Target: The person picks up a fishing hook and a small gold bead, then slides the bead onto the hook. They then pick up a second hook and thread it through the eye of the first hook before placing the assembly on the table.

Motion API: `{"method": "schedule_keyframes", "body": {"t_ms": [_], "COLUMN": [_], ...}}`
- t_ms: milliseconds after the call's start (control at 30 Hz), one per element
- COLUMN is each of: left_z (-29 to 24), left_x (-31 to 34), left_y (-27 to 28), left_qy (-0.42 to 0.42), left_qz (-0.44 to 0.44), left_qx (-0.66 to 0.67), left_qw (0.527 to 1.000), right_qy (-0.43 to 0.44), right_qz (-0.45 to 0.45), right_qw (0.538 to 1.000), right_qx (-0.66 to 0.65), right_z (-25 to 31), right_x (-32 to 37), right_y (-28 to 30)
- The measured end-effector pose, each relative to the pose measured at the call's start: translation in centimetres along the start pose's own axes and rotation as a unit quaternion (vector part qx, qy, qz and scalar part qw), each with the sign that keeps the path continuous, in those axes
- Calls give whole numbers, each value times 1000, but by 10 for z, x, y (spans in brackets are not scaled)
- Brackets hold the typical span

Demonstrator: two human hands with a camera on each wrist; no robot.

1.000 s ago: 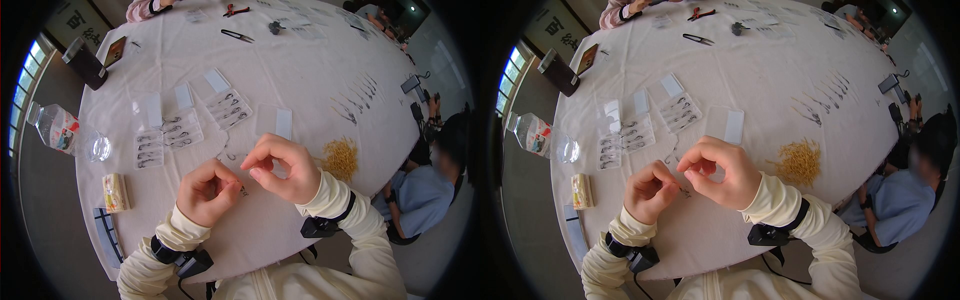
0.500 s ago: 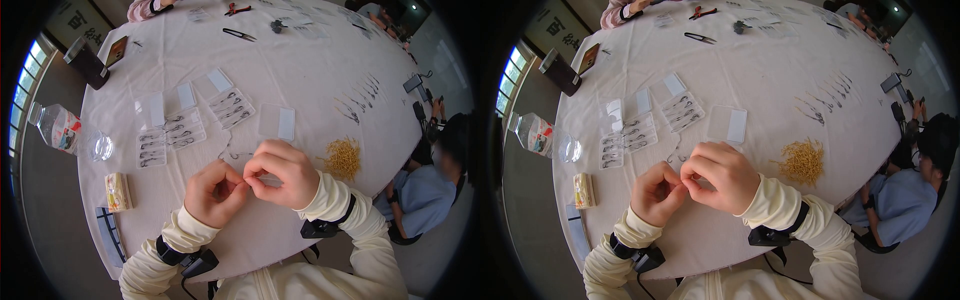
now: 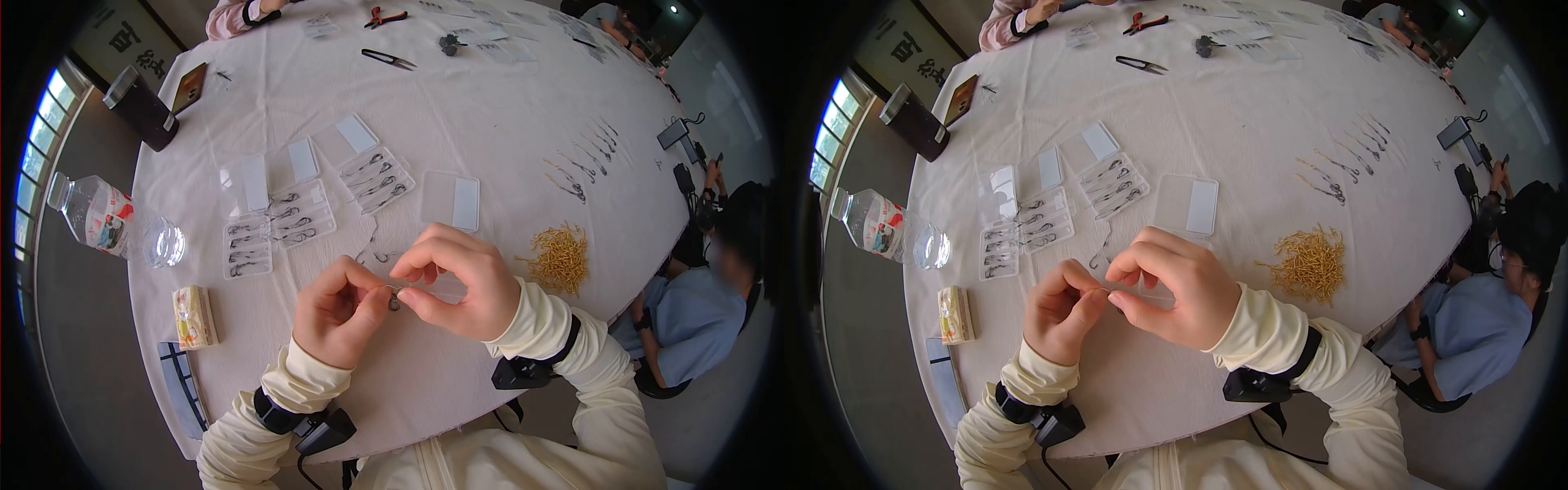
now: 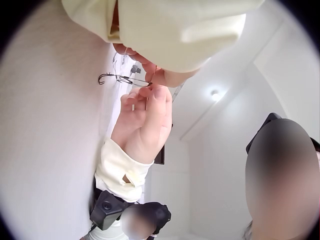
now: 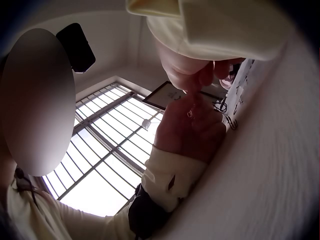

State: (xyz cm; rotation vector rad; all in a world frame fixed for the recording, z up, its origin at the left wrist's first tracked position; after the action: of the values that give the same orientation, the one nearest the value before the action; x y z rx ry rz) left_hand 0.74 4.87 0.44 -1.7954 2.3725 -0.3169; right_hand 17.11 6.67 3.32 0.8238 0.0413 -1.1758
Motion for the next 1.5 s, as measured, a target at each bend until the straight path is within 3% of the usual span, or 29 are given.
{"method": "schedule_keyframes", "body": {"t_ms": [267, 333, 367, 433, 533, 633, 767, 933, 1167, 1267, 1333, 1500], "left_z": [0, 2, 2, 3, 5, 4, -1, -5, -5, -3, -3, -4], "left_x": [-2, -4, -4, -5, -4, -2, 1, 5, 7, 7, 7, 7], "left_y": [2, 9, 10, 12, 13, 11, 5, -1, -4, -3, -3, -3], "left_qy": [-9, 2, 1, 7, 17, 26, 13, 11, 20, 14, 9, 7], "left_qz": [-5, -25, -25, -59, -57, -63, -58, -29, -33, -36, -26, -24], "left_qx": [8, 87, 85, 74, 122, 167, 195, 227, 238, 291, 294, 296], "left_qw": [1000, 996, 996, 996, 991, 984, 979, 973, 970, 956, 956, 955], "right_qy": [-22, -116, -114, -210, -266, -244, -220, -228, -233, -199, -169, -150], "right_qz": [-13, 23, 22, 79, 101, 117, 114, 97, 134, 129, 55, 47], "right_qw": [1000, 992, 992, 958, 931, 950, 956, 934, 930, 951, 956, 963], "right_qx": [-5, -44, -45, -179, -231, -154, -155, -259, -252, -199, -232, -221], "right_z": [-1, -7, -9, -17, -16, -6, -5, -6, 0, 2, -1, -2], "right_x": [2, 4, 4, 9, 12, 8, 10, 13, 13, 12, 12, 11], "right_y": [5, 6, 6, -3, -7, -1, -5, -13, -11, -11, -12, -10]}}
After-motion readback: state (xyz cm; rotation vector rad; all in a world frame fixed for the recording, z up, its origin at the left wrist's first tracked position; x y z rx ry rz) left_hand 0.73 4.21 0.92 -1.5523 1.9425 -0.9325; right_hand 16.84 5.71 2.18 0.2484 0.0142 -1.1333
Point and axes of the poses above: each hand's wrist, its own x-axis away from the middle knuckle, its own y-axis out of the back of the hand, z = x × y, the point moved 4 cm from there along -x, towards the middle knuckle, and after that the axes turned 8 degrees about x, right-handed, at the moved point
